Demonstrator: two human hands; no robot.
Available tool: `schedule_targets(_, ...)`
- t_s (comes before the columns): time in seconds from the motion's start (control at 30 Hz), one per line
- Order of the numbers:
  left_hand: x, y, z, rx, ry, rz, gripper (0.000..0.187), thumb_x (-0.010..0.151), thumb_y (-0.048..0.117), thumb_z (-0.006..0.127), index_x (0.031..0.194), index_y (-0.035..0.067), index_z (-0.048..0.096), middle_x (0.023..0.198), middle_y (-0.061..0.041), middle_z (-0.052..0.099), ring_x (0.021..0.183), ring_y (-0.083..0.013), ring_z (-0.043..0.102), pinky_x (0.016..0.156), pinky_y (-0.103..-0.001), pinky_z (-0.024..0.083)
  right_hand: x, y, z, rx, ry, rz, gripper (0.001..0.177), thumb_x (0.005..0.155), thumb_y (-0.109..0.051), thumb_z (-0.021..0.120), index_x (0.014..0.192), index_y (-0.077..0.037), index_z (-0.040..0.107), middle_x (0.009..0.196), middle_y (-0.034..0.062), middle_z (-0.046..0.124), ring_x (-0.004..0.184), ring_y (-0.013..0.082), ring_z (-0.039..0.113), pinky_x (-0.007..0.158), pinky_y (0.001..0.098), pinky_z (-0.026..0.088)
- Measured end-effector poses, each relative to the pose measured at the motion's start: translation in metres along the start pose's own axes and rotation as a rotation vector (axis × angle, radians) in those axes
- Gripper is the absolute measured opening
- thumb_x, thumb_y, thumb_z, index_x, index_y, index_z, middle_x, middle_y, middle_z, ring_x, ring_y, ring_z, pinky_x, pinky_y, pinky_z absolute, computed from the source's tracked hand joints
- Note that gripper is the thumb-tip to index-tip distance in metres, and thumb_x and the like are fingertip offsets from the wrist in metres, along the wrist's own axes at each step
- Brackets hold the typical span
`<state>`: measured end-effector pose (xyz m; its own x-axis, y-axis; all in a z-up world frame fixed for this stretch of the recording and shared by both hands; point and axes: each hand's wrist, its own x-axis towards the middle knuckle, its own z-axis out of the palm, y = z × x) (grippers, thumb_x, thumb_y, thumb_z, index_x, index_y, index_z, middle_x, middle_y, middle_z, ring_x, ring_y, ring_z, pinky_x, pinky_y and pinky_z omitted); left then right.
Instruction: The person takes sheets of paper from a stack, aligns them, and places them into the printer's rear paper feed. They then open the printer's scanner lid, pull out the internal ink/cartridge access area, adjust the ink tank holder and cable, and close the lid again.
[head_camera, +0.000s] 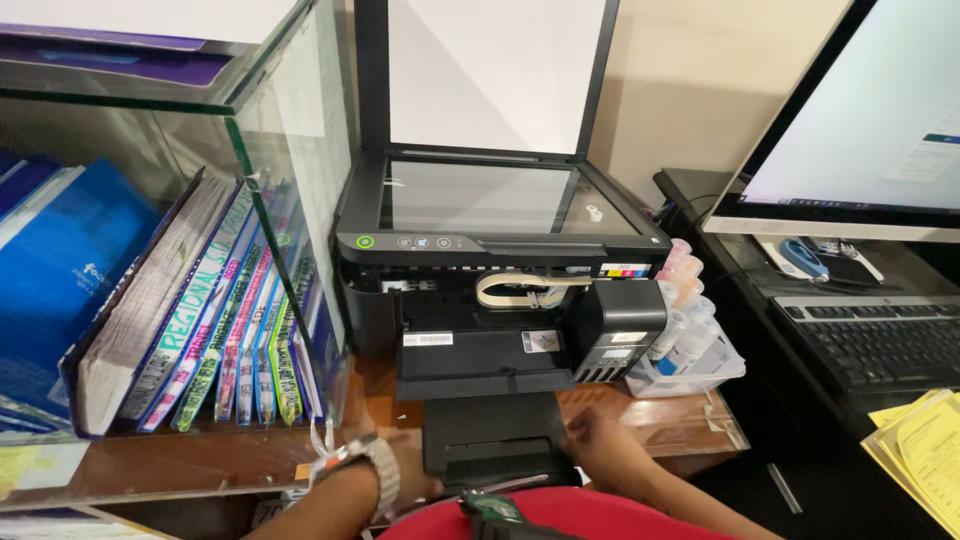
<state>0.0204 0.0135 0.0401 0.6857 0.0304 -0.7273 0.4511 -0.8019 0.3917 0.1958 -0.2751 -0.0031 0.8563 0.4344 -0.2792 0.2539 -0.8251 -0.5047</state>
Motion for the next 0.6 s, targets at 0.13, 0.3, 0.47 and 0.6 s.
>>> schedule_targets(0.13,0.016,0.017,-0.041,0.006,0.148,0.130,0.042,0.099,0.042,0.057,0.111,0.004,0.068,0.097,-0.014,0.072,0.083,-0.0297,0.075,0.075,-0.039,0.061,-0.006,-0.029,-0.017,0.092,0.129,-0.122,0.037,0.082,-0.026,0.078,0.110,-0.004,0.070,0.101,0.0127,0.077,0.092,0.0256,0.074,0.084,0.0367,0.058)
schedule_targets(0.3,0.074,0.047,-0.096,-0.320,0.621,0.238,0.039,0.082,0.038,0.076,0.101,0.004,0.073,0.089,-0.016,0.076,0.087,-0.0303,0.076,0.083,-0.041,0.059,-0.022,-0.064,-0.034,0.241,-0.079,0.012,0.033,0.084,-0.021,0.073,0.115,-0.010,0.067,0.100,0.0105,0.076,0.086,0.0271,0.075,0.076,0.0413,0.060)
schedule_targets(0.47,0.120,0.060,-0.135,-0.280,0.813,0.205,0.038,0.094,0.036,0.072,0.105,0.001,0.077,0.100,-0.022,0.072,0.098,-0.0352,0.070,0.086,-0.043,0.055,-0.043,-0.062,-0.033,0.256,0.035,-0.278,0.029,0.083,-0.017,0.076,0.109,-0.005,0.070,0.094,0.0086,0.077,0.088,0.0193,0.075,0.080,0.0333,0.060)
schedule_targets(0.6,0.137,0.084,-0.147,-1.295,0.530,0.042,0.034,0.098,0.034,0.064,0.119,0.007,0.061,0.100,-0.009,0.072,0.091,-0.0237,0.075,0.067,-0.041,0.061,-0.058,-0.046,-0.044,0.220,-0.026,-0.232,0.030,0.085,-0.017,0.076,0.110,-0.004,0.069,0.090,0.0078,0.076,0.084,0.0179,0.075,0.077,0.0315,0.059)
